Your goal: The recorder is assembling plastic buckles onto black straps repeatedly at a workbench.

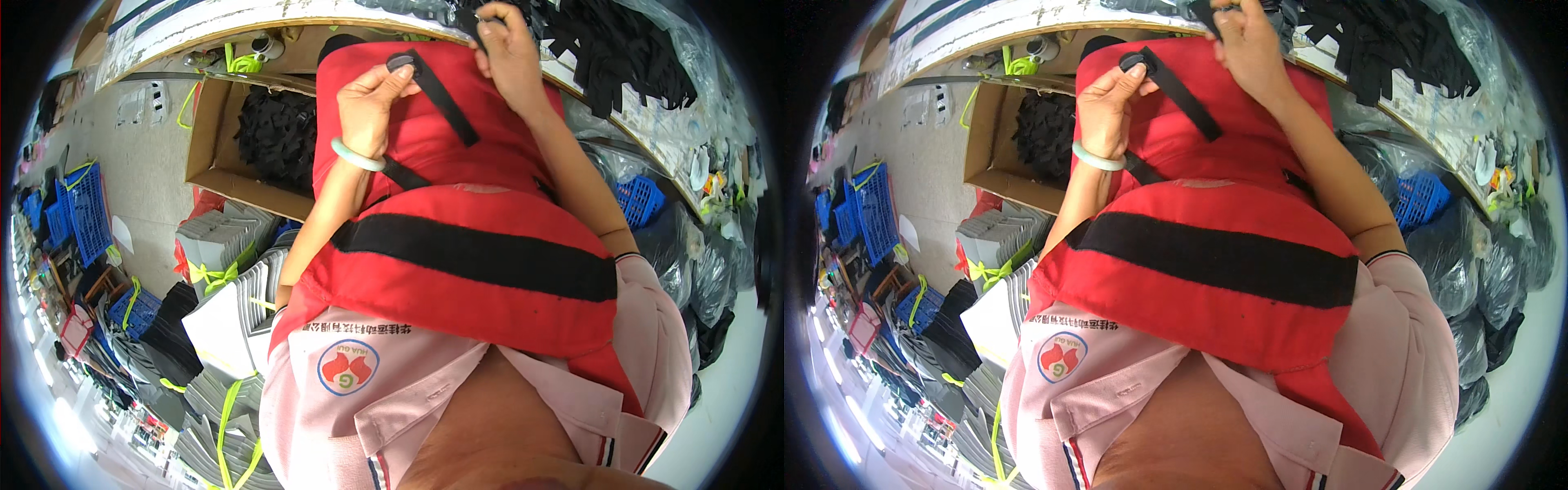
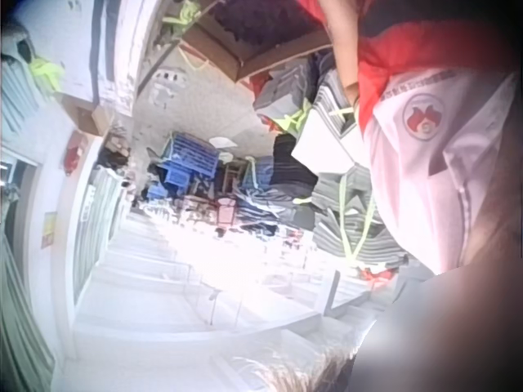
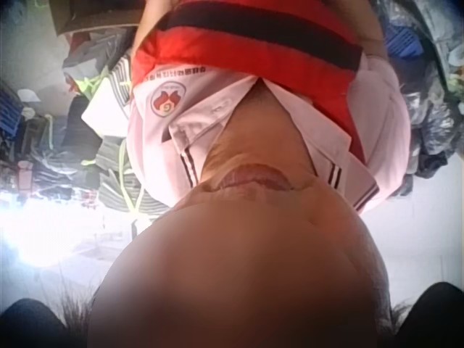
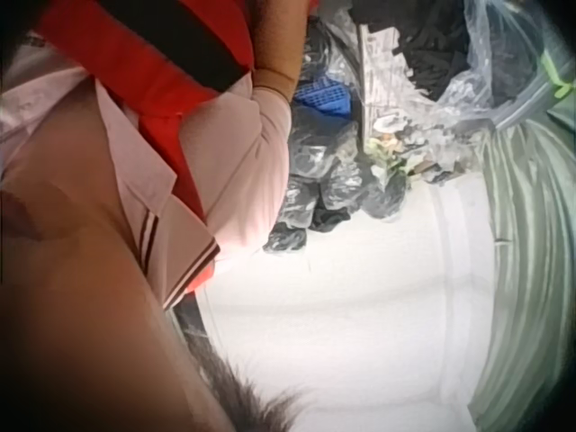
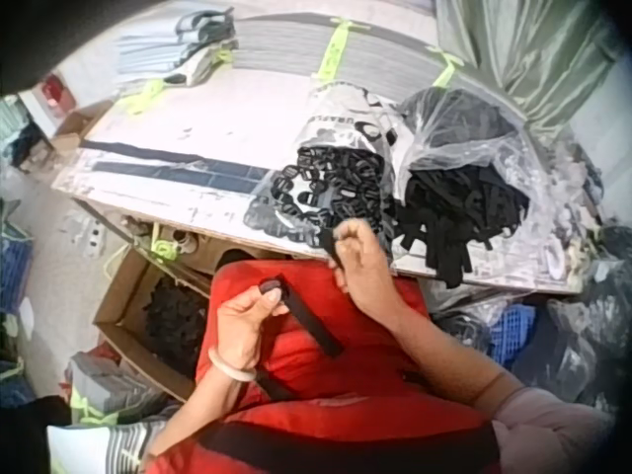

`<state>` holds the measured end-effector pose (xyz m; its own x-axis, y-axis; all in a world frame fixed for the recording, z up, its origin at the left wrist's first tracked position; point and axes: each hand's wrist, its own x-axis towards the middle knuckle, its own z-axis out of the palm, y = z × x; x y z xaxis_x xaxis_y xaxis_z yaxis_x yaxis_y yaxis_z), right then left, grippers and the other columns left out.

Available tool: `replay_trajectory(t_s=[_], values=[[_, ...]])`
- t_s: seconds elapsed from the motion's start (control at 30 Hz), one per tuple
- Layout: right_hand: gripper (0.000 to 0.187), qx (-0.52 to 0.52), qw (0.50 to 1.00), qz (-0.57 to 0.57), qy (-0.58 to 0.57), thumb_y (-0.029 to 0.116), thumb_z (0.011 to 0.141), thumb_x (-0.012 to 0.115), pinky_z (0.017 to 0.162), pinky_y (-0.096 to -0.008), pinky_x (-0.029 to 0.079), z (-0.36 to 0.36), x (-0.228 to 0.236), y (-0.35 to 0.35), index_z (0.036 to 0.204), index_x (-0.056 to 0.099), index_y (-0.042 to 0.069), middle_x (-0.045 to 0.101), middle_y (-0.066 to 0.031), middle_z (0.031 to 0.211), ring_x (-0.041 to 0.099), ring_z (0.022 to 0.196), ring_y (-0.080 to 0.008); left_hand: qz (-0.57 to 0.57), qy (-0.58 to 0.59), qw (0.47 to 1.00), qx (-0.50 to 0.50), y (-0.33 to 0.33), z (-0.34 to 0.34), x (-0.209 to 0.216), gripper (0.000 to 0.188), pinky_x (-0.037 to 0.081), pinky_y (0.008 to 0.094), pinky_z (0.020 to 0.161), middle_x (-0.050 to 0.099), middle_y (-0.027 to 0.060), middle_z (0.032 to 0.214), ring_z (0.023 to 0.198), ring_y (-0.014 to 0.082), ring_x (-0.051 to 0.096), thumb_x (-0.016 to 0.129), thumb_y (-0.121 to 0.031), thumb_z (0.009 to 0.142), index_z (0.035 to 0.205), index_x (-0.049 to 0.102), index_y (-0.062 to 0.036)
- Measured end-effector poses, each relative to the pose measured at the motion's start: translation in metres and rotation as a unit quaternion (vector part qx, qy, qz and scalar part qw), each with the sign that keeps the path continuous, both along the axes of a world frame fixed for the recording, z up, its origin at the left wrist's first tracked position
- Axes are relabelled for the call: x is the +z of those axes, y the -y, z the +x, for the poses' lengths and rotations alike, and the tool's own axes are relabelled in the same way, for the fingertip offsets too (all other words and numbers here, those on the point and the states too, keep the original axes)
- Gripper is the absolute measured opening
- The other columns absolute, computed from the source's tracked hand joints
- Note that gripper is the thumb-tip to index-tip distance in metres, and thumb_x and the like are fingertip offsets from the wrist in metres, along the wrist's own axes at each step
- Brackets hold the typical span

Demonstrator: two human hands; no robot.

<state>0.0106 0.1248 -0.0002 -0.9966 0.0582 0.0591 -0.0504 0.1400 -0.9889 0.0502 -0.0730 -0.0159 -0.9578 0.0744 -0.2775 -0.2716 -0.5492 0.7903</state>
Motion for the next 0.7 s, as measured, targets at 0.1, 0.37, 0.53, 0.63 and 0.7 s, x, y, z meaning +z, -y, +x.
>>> replay_trajectory(t_s=[0.1,0.37,0.53,0.63,0.7], values=[[0.017,0.076,0.993,0.091,0.012,0.013,0.097,0.049,0.057,-0.0194,0.042,0.001,0.018,-0.005,0.109,0.06,0.006,0.061,-0.0027,0.084,0.051,0.063,-0.0075,-0.164,-0.078,0.981,-0.07,0.014,-0.003,0.003,0.01,0.049,0.0192,0.066,0.069,0.0067,0.081,0.07,0.0083,0.062,0.068,-0.002,0.084,0.094,0.07,0.0023],[0.017,0.245,0.957,0.154,-0.012,0.018,0.09,0.063,0.064,-0.0218,0.045,0.006,0.029,0.017,0.096,0.066,0.002,0.063,0.0002,0.085,0.055,0.07,-0.0081,-0.103,-0.074,0.99,-0.068,0.007,-0.002,0.006,0.017,0.051,0.0198,0.068,0.069,0.0062,0.084,0.074,0.0076,0.062,0.069,0.001,0.083,0.099,0.067,0.0039],[0.022,0.133,0.931,-0.245,0.235,0.024,0.092,0.062,0.047,-0.0186,0.037,0.03,0.004,0.036,0.098,0.062,0.002,0.06,-0.002,0.076,0.048,0.056,-0.0039,0.028,-0.018,0.999,0.0,-0.015,0.007,0.009,0.021,0.05,0.0216,0.074,0.069,0.0078,0.089,0.077,0.011,0.062,0.067,0.001,0.084,0.105,0.066,0.0037],[0.023,0.138,0.935,-0.236,0.224,0.022,0.093,0.059,0.048,-0.0189,0.038,0.034,0.001,0.038,0.103,0.06,0.001,0.061,-0.0038,0.08,0.05,0.058,-0.0043,0.018,-0.027,0.999,0.014,-0.017,0.009,0.0,0.017,0.049,0.0205,0.068,0.069,0.007,0.083,0.072,0.01,0.061,0.066,-0.002,0.086,0.102,0.067,0.003],[0.026,0.178,0.965,-0.099,0.165,0.019,0.096,0.054,0.05,-0.0184,0.038,0.031,0.01,0.032,0.114,0.057,0.001,0.059,-0.0011,0.078,0.049,0.059,-0.0045,0.002,0.02,1.0,0.025,-0.01,0.007,0.0,0.012,0.048,0.0198,0.059,0.068,0.0064,0.077,0.064,0.0093,0.06,0.064,-0.006,0.088,0.097,0.067,0.0017]])
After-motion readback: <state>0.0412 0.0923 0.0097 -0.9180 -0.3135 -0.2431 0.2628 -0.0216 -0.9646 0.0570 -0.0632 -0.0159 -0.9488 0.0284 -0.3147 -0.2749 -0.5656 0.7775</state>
